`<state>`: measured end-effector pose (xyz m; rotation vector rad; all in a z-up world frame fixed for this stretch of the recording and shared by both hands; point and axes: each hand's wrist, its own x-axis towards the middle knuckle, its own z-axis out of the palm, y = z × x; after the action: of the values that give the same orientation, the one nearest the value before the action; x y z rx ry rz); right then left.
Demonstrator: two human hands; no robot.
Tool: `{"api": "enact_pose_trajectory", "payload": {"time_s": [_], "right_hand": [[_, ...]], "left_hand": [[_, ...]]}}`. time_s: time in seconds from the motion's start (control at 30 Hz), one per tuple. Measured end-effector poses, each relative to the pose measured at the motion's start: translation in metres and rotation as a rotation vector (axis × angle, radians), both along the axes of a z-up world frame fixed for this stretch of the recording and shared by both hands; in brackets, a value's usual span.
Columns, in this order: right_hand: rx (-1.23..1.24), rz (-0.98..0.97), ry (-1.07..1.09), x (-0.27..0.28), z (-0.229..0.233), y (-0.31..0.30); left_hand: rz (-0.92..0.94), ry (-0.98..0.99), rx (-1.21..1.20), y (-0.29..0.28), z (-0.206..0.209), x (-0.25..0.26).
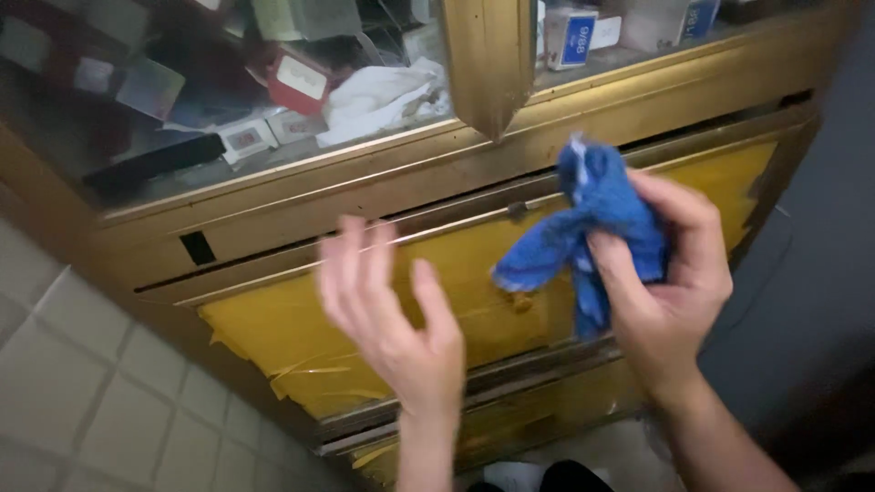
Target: The person wipes the exterior of a wooden cabinet with a blue cloth. They clean the glass door frame and the yellow-taped drawer front repeatedly, using both hands to hold the cloth and stabilize the surface.
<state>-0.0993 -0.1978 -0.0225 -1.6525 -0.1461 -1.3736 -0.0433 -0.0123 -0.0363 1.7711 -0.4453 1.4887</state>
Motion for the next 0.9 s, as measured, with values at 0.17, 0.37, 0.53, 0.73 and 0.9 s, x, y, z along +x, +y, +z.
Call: {"api": "enact_pose_trajectory", "payload": {"time_s": [0.17, 0.37, 0.53, 0.73, 0.9], "right_hand": [[-0.743, 0.037, -0.169, 0.077, 0.031, 0.027], [-1.049, -0.194, -0.331, 0.098, 0.039, 0.022], [-0.775, -0.285, -0.199, 0.073, 0.020, -0.068], [-0.591, -0.230, -0.160, 0.075, 0.018, -0.033], [-0.832, 0.030, -0.260, 0.089, 0.027, 0.030]], "left_hand": [[0.317, 0.176, 0.128, 0.014, -0.008, 0.058], [0.441, 0.072, 0.134, 0.014, -0.026, 0.082], [0.488, 0.045, 0.142, 0.014, -0.028, 0.090], [0.499, 0.046, 0.141, 0.013, -0.031, 0.092], [0.469, 0.057, 0.155, 0.017, -0.035, 0.092]]}}
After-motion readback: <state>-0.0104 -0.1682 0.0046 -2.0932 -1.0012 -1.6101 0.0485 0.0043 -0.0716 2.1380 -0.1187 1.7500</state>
